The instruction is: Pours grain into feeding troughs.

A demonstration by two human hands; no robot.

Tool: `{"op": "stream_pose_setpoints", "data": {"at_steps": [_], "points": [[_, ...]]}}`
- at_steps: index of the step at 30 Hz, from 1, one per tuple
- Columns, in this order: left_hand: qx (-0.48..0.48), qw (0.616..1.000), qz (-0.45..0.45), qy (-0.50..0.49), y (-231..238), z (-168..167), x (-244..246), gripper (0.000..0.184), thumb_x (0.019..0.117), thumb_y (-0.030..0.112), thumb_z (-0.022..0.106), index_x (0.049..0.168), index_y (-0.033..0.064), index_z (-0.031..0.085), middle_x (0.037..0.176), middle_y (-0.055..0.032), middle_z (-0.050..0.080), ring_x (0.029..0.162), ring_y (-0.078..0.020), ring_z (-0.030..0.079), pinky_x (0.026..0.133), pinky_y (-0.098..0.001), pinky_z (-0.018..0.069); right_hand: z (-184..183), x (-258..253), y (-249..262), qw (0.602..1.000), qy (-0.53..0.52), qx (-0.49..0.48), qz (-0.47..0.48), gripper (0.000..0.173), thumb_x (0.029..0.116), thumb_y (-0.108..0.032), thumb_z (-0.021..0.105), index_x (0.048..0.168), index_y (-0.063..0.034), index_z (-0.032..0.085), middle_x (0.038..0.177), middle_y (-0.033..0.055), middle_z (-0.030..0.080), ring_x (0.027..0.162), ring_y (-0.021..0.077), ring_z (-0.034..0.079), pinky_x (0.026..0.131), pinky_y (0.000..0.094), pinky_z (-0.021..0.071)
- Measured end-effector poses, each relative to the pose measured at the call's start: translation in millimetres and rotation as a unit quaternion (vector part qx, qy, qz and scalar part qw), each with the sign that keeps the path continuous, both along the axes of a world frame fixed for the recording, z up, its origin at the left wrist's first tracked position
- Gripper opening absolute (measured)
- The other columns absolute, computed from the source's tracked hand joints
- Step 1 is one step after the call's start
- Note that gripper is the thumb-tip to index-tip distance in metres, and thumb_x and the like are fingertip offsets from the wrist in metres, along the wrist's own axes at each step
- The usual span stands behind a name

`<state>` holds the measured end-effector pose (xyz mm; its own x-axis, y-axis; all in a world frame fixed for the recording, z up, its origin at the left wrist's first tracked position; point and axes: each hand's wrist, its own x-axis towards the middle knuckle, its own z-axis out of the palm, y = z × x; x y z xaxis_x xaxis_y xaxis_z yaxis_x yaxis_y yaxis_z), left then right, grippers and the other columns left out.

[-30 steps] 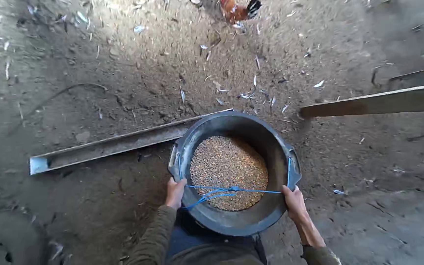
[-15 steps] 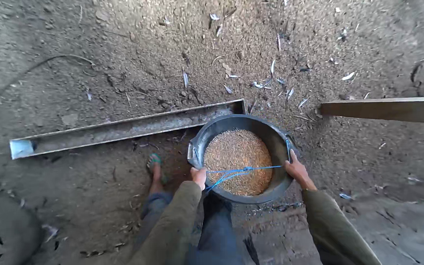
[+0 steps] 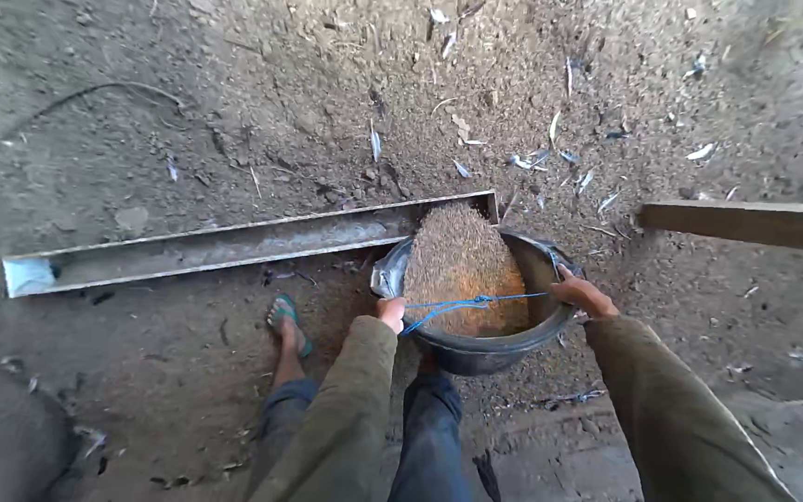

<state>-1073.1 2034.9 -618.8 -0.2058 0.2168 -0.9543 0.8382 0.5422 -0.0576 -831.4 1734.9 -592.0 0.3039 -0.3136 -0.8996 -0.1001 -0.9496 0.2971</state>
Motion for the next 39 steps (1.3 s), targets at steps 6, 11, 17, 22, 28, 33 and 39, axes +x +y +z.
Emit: {"op": "stream_pose_setpoints", "data": {"at_steps": [6, 11, 17, 22, 28, 33, 39], "points": [[-0.001, 0.999, 0.037, 0.007, 62.4, -0.8, -41.0, 0.049, 0.0962, 0.009, 0.066, 0.139, -0.0058, 0.047, 0.132, -0.0285, 0.055, 0.118, -0.0375, 0.056, 0.093, -0.0549, 0.0487, -3.7, -22.5, 76.1, 1.0, 0.014, 0.005, 0.016, 0.079, 0.1018, -0.033, 0.057, 0.167, -0.0256, 0.012, 0.146, 0.0296, 0.051, 0.133, 0.0463, 0.052, 0.103, 0.0661, 0.0441], [0.004, 0.998, 0.054, 0.005, 139.1, 7.1, -79.8, 0.048, 0.0961, 0.009, 0.066, 0.138, -0.0064, 0.048, 0.131, -0.0277, 0.055, 0.118, -0.0364, 0.056, 0.093, -0.0538, 0.0485, -9.4, -53.2, 159.4, 0.999, 0.034, -0.01, 0.036, 0.079, 0.1018, -0.033, 0.056, 0.166, -0.0283, 0.01, 0.145, 0.0292, 0.051, 0.125, 0.0453, 0.057, 0.094, 0.0648, 0.0487], [0.0, 0.999, 0.052, 0.013, 247.7, 3.2, -158.4, 0.049, 0.0958, 0.012, 0.067, 0.138, -0.0048, 0.05, 0.132, -0.027, 0.056, 0.119, -0.0366, 0.056, 0.093, -0.0546, 0.0485, -9.5, -126.9, 273.4, 0.997, 0.035, -0.013, 0.062, 0.08, 0.102, -0.033, 0.057, 0.167, -0.025, 0.01, 0.146, 0.0287, 0.051, 0.129, 0.0449, 0.055, 0.099, 0.0637, 0.0474], [0.003, 0.999, 0.043, 0.003, 342.4, 2.6, -220.4, 0.047, 0.0951, 0.011, 0.068, 0.136, -0.0049, 0.051, 0.132, -0.027, 0.056, 0.12, -0.0369, 0.056, 0.094, -0.0554, 0.049, 0.8, -197.0, 369.5, 0.998, 0.036, -0.003, 0.056, 0.079, 0.1022, -0.033, 0.058, 0.166, -0.025, 0.012, 0.146, 0.0283, 0.051, 0.127, 0.0446, 0.055, 0.096, 0.0636, 0.0477], [0.027, 0.998, 0.045, 0.021, 443.0, 16.8, -292.5, 0.051, 0.0939, 0.01, 0.069, 0.137, -0.0081, 0.05, 0.131, -0.0276, 0.056, 0.118, -0.0361, 0.057, 0.093, -0.0538, 0.0493, -13.0, -255.5, 478.2, 0.992, 0.075, 0.03, 0.097, 0.082, 0.1005, -0.028, 0.06, 0.166, -0.0167, 0.012, 0.146, 0.0293, 0.05, 0.128, 0.0438, 0.055, 0.098, 0.0622, 0.0474], [0.045, 0.997, 0.044, 0.039, 514.8, 15.8, -368.2, 0.053, 0.0912, 0.011, 0.073, 0.136, -0.0093, 0.052, 0.133, -0.0279, 0.056, 0.12, -0.0363, 0.056, 0.095, -0.0543, 0.0485, 0.6, -316.5, 577.9, 0.988, 0.093, 0.043, 0.112, 0.085, 0.0972, -0.02, 0.064, 0.165, -0.0142, 0.014, 0.149, 0.0281, 0.048, 0.13, 0.0422, 0.054, 0.1, 0.0609, 0.0472], [0.036, 0.998, 0.042, 0.017, 628.8, 20.5, -453.1, 0.05, 0.0973, 0.014, 0.068, 0.137, -0.0109, 0.051, 0.136, -0.0292, 0.056, 0.125, -0.0371, 0.055, 0.101, -0.0524, 0.0465, -17.4, -393.0, 682.2, 0.984, 0.106, 0.059, 0.129, 0.086, 0.0961, -0.019, 0.068, 0.164, -0.0073, 0.015, 0.151, 0.0291, 0.046, 0.137, 0.0423, 0.048, 0.11, 0.0599, 0.0416]]}}
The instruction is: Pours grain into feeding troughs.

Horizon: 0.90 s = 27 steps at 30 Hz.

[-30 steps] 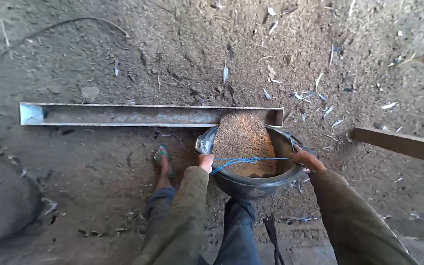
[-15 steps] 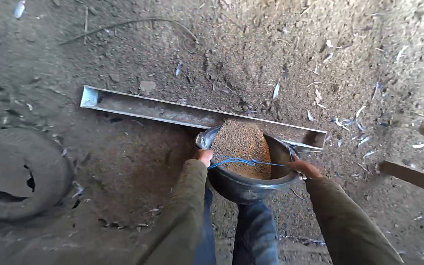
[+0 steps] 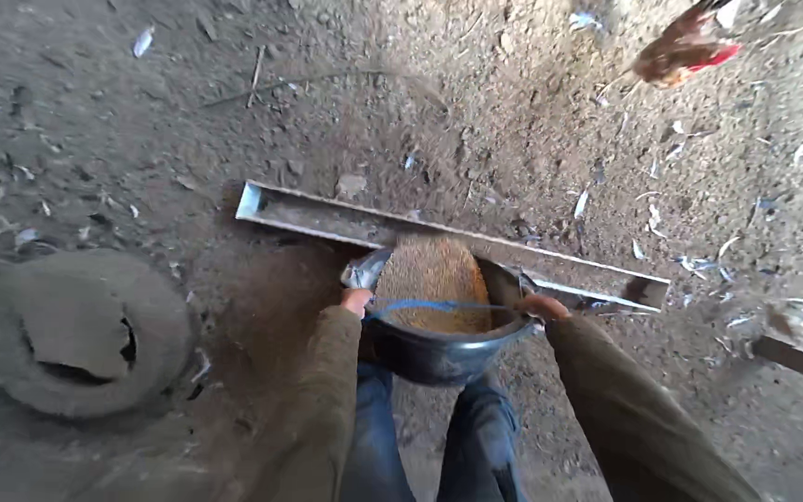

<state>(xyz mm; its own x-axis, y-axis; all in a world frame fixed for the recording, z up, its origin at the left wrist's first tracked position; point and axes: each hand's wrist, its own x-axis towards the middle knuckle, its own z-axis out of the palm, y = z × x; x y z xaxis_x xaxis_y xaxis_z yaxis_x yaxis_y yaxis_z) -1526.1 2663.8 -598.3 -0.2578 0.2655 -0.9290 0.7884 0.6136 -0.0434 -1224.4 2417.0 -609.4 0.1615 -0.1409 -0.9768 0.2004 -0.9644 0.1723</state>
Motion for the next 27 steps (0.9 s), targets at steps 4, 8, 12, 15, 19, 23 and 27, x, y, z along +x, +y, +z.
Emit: {"op": "stream_pose_setpoints", "data": {"at_steps": [4, 8, 12, 15, 19, 23, 27], "points": [[0.011, 1.0, 0.026, -0.006, 67.3, 1.3, -59.2, 0.046, 0.0994, 0.013, 0.065, 0.136, -0.0121, 0.051, 0.134, -0.0308, 0.055, 0.122, -0.0387, 0.055, 0.1, -0.0543, 0.0457, -9.9, -54.4, 66.4, 1.0, -0.006, -0.007, -0.007, 0.086, 0.0956, -0.022, 0.068, 0.164, -0.0131, 0.017, 0.147, 0.0266, 0.05, 0.13, 0.0415, 0.054, 0.1, 0.0613, 0.0471], [0.014, 0.999, 0.032, 0.012, 128.9, 7.4, -113.7, 0.047, 0.096, 0.008, 0.066, 0.136, -0.0109, 0.052, 0.134, -0.0289, 0.056, 0.12, -0.0365, 0.056, 0.098, -0.0522, 0.0474, -30.1, -105.6, 127.2, 1.0, 0.011, -0.004, -0.018, 0.09, 0.0949, -0.019, 0.069, 0.165, -0.0152, 0.013, 0.148, 0.0267, 0.048, 0.13, 0.0411, 0.053, 0.1, 0.0606, 0.0477], [0.041, 0.998, 0.028, 0.026, 184.2, 16.0, -154.8, 0.046, 0.0936, 0.004, 0.067, 0.134, -0.0113, 0.053, 0.132, -0.028, 0.057, 0.118, -0.0347, 0.057, 0.098, -0.0506, 0.0476, -24.4, -151.2, 195.9, 1.0, 0.022, 0.0, -0.007, 0.085, 0.0965, -0.02, 0.067, 0.164, -0.0148, 0.015, 0.145, 0.0248, 0.051, 0.123, 0.0365, 0.057, 0.095, 0.0552, 0.0501], [0.051, 0.998, 0.017, 0.039, 216.8, 19.6, -179.8, 0.047, 0.094, 0.006, 0.068, 0.135, -0.0117, 0.052, 0.135, -0.0284, 0.056, 0.121, -0.035, 0.056, 0.1, -0.0506, 0.0462, -6.9, -177.1, 243.9, 0.999, 0.042, 0.011, -0.004, 0.081, 0.0978, -0.018, 0.065, 0.163, -0.0133, 0.018, 0.144, 0.0239, 0.051, 0.122, 0.0351, 0.058, 0.094, 0.0533, 0.0506], [0.069, 0.996, -0.008, 0.055, 254.8, 15.3, -213.0, 0.047, 0.0935, 0.007, 0.07, 0.134, -0.0115, 0.054, 0.134, -0.0287, 0.057, 0.12, -0.0355, 0.056, 0.101, -0.051, 0.0452, 8.8, -198.5, 295.5, 0.995, 0.068, 0.067, 0.01, 0.073, 0.0996, -0.018, 0.063, 0.16, -0.0043, 0.025, 0.144, 0.0253, 0.05, 0.123, 0.0342, 0.056, 0.098, 0.0511, 0.0485], [0.088, 0.993, -0.037, 0.065, 276.6, 11.0, -230.4, 0.044, 0.0949, 0.007, 0.068, 0.133, -0.0098, 0.055, 0.13, -0.0269, 0.058, 0.113, -0.0324, 0.057, 0.097, -0.0488, 0.0463, -5.5, -208.2, 313.6, 0.991, 0.095, 0.078, 0.045, 0.071, 0.1021, -0.022, 0.06, 0.158, 0.0033, 0.025, 0.149, 0.0276, 0.047, 0.133, 0.036, 0.052, 0.107, 0.0514, 0.0443], [0.076, 0.99, -0.066, 0.103, 269.7, 18.2, -217.7, 0.045, 0.0959, 0.01, 0.066, 0.136, -0.0065, 0.054, 0.135, -0.025, 0.056, 0.117, -0.0315, 0.056, 0.098, -0.0495, 0.0459, -17.7, -211.3, 295.8, 0.991, 0.109, 0.07, 0.024, 0.077, 0.1028, -0.022, 0.057, 0.162, 0.0006, 0.014, 0.154, 0.0278, 0.041, 0.136, 0.0371, 0.05, 0.107, 0.0533, 0.0441]]}}
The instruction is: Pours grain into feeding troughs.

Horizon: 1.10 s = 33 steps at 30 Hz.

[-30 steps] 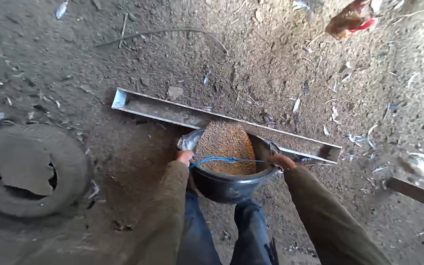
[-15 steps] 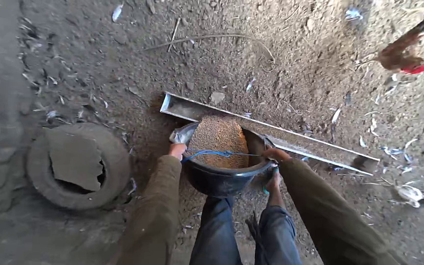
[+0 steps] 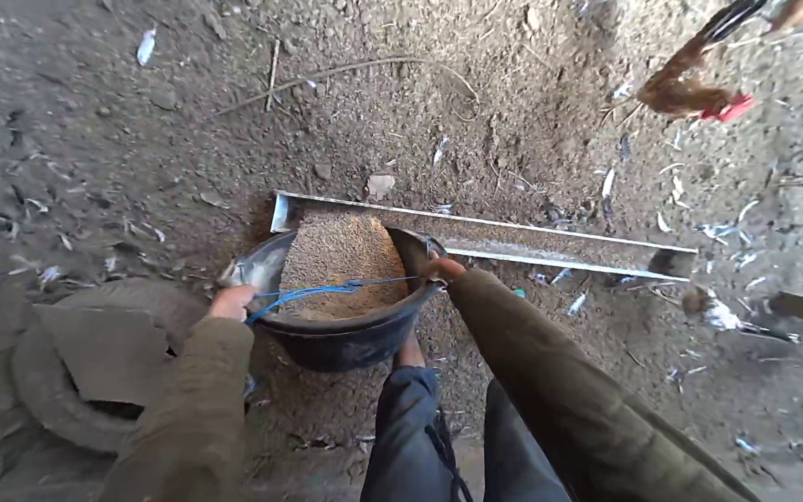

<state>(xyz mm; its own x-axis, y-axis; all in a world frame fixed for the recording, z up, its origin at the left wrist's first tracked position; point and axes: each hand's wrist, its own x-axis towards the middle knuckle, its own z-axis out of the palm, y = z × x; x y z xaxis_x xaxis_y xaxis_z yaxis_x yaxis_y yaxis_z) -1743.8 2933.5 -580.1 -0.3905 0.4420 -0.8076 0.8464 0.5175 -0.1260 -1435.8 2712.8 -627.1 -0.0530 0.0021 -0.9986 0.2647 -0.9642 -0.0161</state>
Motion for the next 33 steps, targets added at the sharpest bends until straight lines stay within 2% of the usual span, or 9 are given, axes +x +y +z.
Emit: {"op": "stream_pose_setpoints", "data": {"at_steps": [3, 6, 10, 13, 16, 18, 25, 28, 33], "points": [[0.009, 0.999, -0.025, 0.033, -21.9, 5.2, 10.5, 0.048, 0.0971, 0.014, 0.066, 0.137, -0.009, 0.053, 0.138, -0.0284, 0.055, 0.124, -0.0369, 0.055, 0.101, -0.0541, 0.0449, -8.0, 1.6, -29.7, 0.999, -0.013, -0.002, -0.041, 0.089, 0.0995, -0.023, 0.061, 0.165, -0.0076, 0.002, 0.155, 0.027, 0.041, 0.136, 0.0376, 0.051, 0.106, 0.0546, 0.0462], [-0.013, 0.998, -0.06, 0.031, -56.9, -0.2, 39.1, 0.049, 0.0987, 0.018, 0.064, 0.137, -0.0087, 0.053, 0.137, -0.029, 0.055, 0.124, -0.0379, 0.055, 0.101, -0.0558, 0.045, 27.4, 28.4, -69.3, 0.996, -0.001, -0.031, -0.081, 0.088, 0.102, -0.021, 0.058, 0.165, -0.0098, -0.002, 0.158, 0.0261, 0.038, 0.139, 0.0366, 0.048, 0.11, 0.0529, 0.043], [-0.043, 0.996, -0.077, 0.008, -116.9, -1.8, 109.3, 0.047, 0.0973, 0.014, 0.066, 0.136, -0.0094, 0.053, 0.136, -0.0291, 0.056, 0.123, -0.0376, 0.056, 0.101, -0.0547, 0.0454, 26.0, 74.3, -154.4, 0.992, -0.019, -0.065, -0.104, 0.089, 0.101, -0.029, 0.061, 0.165, -0.012, 0.001, 0.149, 0.0254, 0.048, 0.128, 0.0357, 0.056, 0.099, 0.0519, 0.0498], [-0.079, 0.993, -0.083, -0.008, -180.8, -14.5, 150.9, 0.047, 0.0975, 0.016, 0.066, 0.136, -0.0084, 0.055, 0.136, -0.0276, 0.057, 0.122, -0.0366, 0.057, 0.101, -0.0541, 0.0461, 21.4, 116.3, -227.6, 0.989, -0.052, -0.084, -0.106, 0.093, 0.098, -0.032, 0.063, 0.166, -0.0139, 0.003, 0.151, 0.0271, 0.047, 0.132, 0.0398, 0.054, 0.104, 0.0575, 0.0467], [-0.081, 0.995, -0.041, -0.039, -245.3, -21.3, 189.8, 0.04, 0.0974, 0.014, 0.065, 0.13, -0.0062, 0.057, 0.119, -0.0242, 0.061, 0.102, -0.0317, 0.059, 0.086, -0.0509, 0.0498, 30.0, 166.1, -282.0, 0.986, -0.086, -0.097, -0.106, 0.09, 0.0983, -0.033, 0.062, 0.166, -0.0178, 0.005, 0.148, 0.027, 0.05, 0.131, 0.0411, 0.055, 0.103, 0.0589, 0.047], [-0.105, 0.993, -0.034, -0.043, -292.0, -23.5, 213.7, 0.04, 0.0992, 0.016, 0.063, 0.132, -0.0058, 0.057, 0.124, -0.0255, 0.061, 0.107, -0.0337, 0.059, 0.089, -0.053, 0.0493, 37.9, 194.3, -321.4, 0.982, -0.083, -0.11, -0.132, 0.089, 0.1, -0.027, 0.061, 0.166, -0.0158, 0.002, 0.153, 0.0287, 0.044, 0.137, 0.0418, 0.05, 0.108, 0.0583, 0.0437], [-0.134, 0.989, -0.039, -0.051, -418.5, -31.9, 313.0, 0.053, 0.0969, 0.018, 0.068, 0.142, -0.0041, 0.05, 0.133, -0.0265, 0.058, 0.119, -0.0373, 0.058, 0.095, -0.0569, 0.0493, 40.4, 279.5, -475.1, 0.974, -0.117, -0.137, -0.141, 0.086, 0.0971, -0.029, 0.064, 0.165, -0.0182, 0.013, 0.147, 0.0291, 0.05, 0.132, 0.0449, 0.053, 0.104, 0.0632, 0.045], [-0.135, 0.987, -0.039, -0.082, -451.2, -28.8, 367.8, 0.043, 0.098, 0.015, 0.065, 0.135, -0.0039, 0.054, 0.125, -0.0252, 0.059, 0.109, -0.0343, 0.058, 0.087, -0.0535, 0.0496, 47.0, 326.9, -509.6, 0.967, -0.16, -0.124, -0.152, 0.083, 0.0972, -0.029, 0.063, 0.165, -0.0203, 0.017, 0.144, 0.0292, 0.053, 0.131, 0.0462, 0.054, 0.102, 0.0662, 0.0448], [-0.133, 0.985, -0.045, -0.104, -482.0, -36.1, 406.1, 0.042, 0.0994, 0.015, 0.064, 0.135, -0.006, 0.054, 0.13, -0.0276, 0.058, 0.116, -0.0376, 0.057, 0.094, -0.0559, 0.0486, 41.6, 353.2, -557.9, 0.966, -0.173, -0.101, -0.163, 0.078, 0.1003, -0.03, 0.061, 0.165, -0.0173, 0.019, 0.144, 0.0325, 0.051, 0.13, 0.0499, 0.052, 0.103, 0.069, 0.0427]]}}
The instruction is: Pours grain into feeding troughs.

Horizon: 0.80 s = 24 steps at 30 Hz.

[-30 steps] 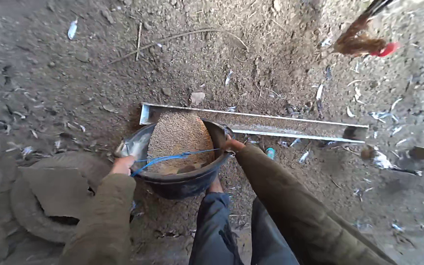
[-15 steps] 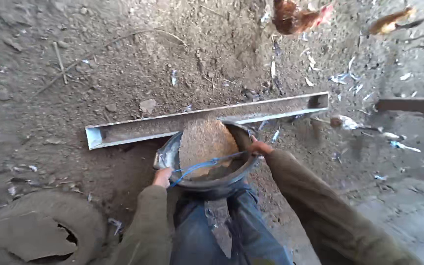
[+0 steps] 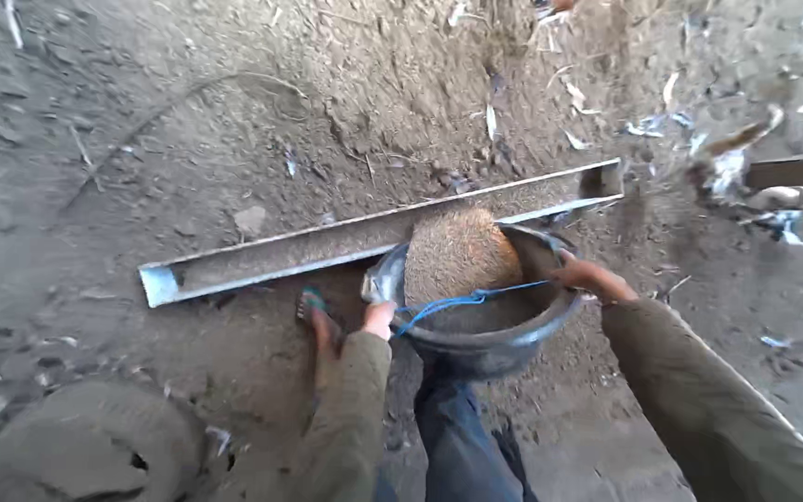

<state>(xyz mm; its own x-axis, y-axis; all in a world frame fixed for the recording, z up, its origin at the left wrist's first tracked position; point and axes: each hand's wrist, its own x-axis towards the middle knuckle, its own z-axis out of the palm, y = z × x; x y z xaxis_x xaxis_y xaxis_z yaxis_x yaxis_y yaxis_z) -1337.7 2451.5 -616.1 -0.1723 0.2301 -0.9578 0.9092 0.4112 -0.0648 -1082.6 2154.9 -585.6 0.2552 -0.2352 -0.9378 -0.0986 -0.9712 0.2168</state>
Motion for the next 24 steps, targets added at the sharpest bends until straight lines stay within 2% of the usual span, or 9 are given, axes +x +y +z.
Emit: {"op": "stream_pose_setpoints", "data": {"at_steps": [3, 6, 9, 12, 14, 16, 19, 21, 24], "points": [[-0.023, 0.999, 0.009, 0.026, -17.5, 5.8, -17.1, 0.04, 0.1009, 0.014, 0.061, 0.136, -0.0039, 0.053, 0.128, -0.0254, 0.057, 0.112, -0.0339, 0.057, 0.09, -0.0525, 0.0487, -1.1, -20.3, -23.9, 0.999, 0.02, -0.034, 0.017, 0.08, 0.1005, -0.037, 0.059, 0.166, -0.0193, 0.016, 0.142, 0.0328, 0.053, 0.129, 0.0508, 0.053, 0.101, 0.0708, 0.0424], [-0.002, 1.0, 0.015, 0.007, 2.7, 2.1, -7.9, 0.038, 0.1006, 0.015, 0.061, 0.134, -0.0027, 0.055, 0.123, -0.0249, 0.059, 0.108, -0.0343, 0.058, 0.087, -0.0536, 0.0497, -3.9, -11.1, -5.1, 1.0, -0.007, -0.021, 0.011, 0.083, 0.0988, -0.036, 0.062, 0.166, -0.0219, 0.015, 0.142, 0.0331, 0.052, 0.129, 0.051, 0.053, 0.1, 0.0712, 0.0432], [-0.017, 0.998, 0.016, 0.052, 4.6, 19.2, -52.1, 0.044, 0.1, 0.015, 0.063, 0.139, -0.0031, 0.052, 0.131, -0.0258, 0.057, 0.117, -0.0359, 0.057, 0.096, -0.0544, 0.0486, 1.0, -50.5, 5.0, 0.998, 0.046, -0.031, -0.003, 0.085, 0.0989, -0.034, 0.064, 0.166, -0.021, 0.013, 0.145, 0.0321, 0.05, 0.131, 0.0489, 0.052, 0.103, 0.0683, 0.0431], [0.064, 0.998, 0.013, 0.024, 52.2, 6.3, -62.7, 0.047, 0.0948, 0.015, 0.07, 0.135, -0.0052, 0.056, 0.127, -0.027, 0.061, 0.114, -0.0376, 0.06, 0.093, -0.0556, 0.0499, -5.3, -42.3, 71.1, 0.999, 0.019, 0.003, 0.038, 0.082, 0.1001, -0.034, 0.06, 0.166, -0.0192, 0.014, 0.142, 0.0316, 0.054, 0.129, 0.0492, 0.054, 0.103, 0.0676, 0.044], [0.045, 0.997, 0.021, 0.063, 64.0, 16.2, -107.3, 0.047, 0.0972, 0.016, 0.067, 0.137, -0.0052, 0.054, 0.126, -0.026, 0.061, 0.111, -0.036, 0.06, 0.092, -0.0543, 0.0507, -3.8, -71.2, 96.6, 0.997, 0.06, 0.004, 0.042, 0.081, 0.1015, -0.033, 0.059, 0.166, -0.0183, 0.011, 0.143, 0.0317, 0.052, 0.13, 0.0482, 0.053, 0.103, 0.0663, 0.0437], [0.051, 0.996, 0.049, 0.061, 81.3, 25.3, -147.4, 0.04, 0.0991, 0.015, 0.065, 0.132, -0.0067, 0.056, 0.122, -0.0262, 0.061, 0.107, -0.0353, 0.06, 0.09, -0.0535, 0.0505, -9.1, -103.7, 119.7, 0.997, 0.067, 0.021, 0.041, 0.084, 0.0986, -0.032, 0.062, 0.166, -0.0196, 0.013, 0.143, 0.0324, 0.052, 0.129, 0.0485, 0.054, 0.102, 0.0674, 0.044], [0.083, 0.993, 0.064, 0.052, 140.7, 21.1, -173.2, 0.04, 0.1015, 0.016, 0.061, 0.133, -0.0065, 0.056, 0.127, -0.0272, 0.06, 0.113, -0.0378, 0.059, 0.094, -0.0564, 0.0487, -22.3, -109.1, 203.2, 0.995, 0.059, 0.063, 0.057, 0.082, 0.1001, -0.028, 0.061, 0.166, -0.0168, 0.013, 0.147, 0.0313, 0.049, 0.133, 0.0465, 0.052, 0.106, 0.0639, 0.0437], [0.063, 0.986, 0.078, 0.13, 151.6, 45.4, -235.5, 0.041, 0.1014, 0.017, 0.062, 0.136, -0.0043, 0.056, 0.131, -0.0253, 0.06, 0.119, -0.0371, 0.058, 0.099, -0.0567, 0.0471, -16.0, -162.8, 224.6, 0.987, 0.139, 0.048, 0.062, 0.084, 0.1006, -0.027, 0.061, 0.166, -0.0145, 0.009, 0.15, 0.0307, 0.047, 0.136, 0.0452, 0.049, 0.109, 0.0617, 0.0423], [0.158, 0.984, 0.07, 0.04, 221.7, 25.3, -247.6, 0.044, 0.1007, 0.015, 0.063, 0.135, -0.0109, 0.054, 0.13, -0.0316, 0.058, 0.118, -0.0419, 0.057, 0.098, -0.0583, 0.047, -25.7, -169.5, 309.4, 0.988, 0.052, 0.118, 0.091, 0.08, 0.1005, -0.028, 0.061, 0.165, -0.0129, 0.016, 0.144, 0.0304, 0.053, 0.13, 0.0449, 0.055, 0.105, 0.0602, 0.0458]]}}
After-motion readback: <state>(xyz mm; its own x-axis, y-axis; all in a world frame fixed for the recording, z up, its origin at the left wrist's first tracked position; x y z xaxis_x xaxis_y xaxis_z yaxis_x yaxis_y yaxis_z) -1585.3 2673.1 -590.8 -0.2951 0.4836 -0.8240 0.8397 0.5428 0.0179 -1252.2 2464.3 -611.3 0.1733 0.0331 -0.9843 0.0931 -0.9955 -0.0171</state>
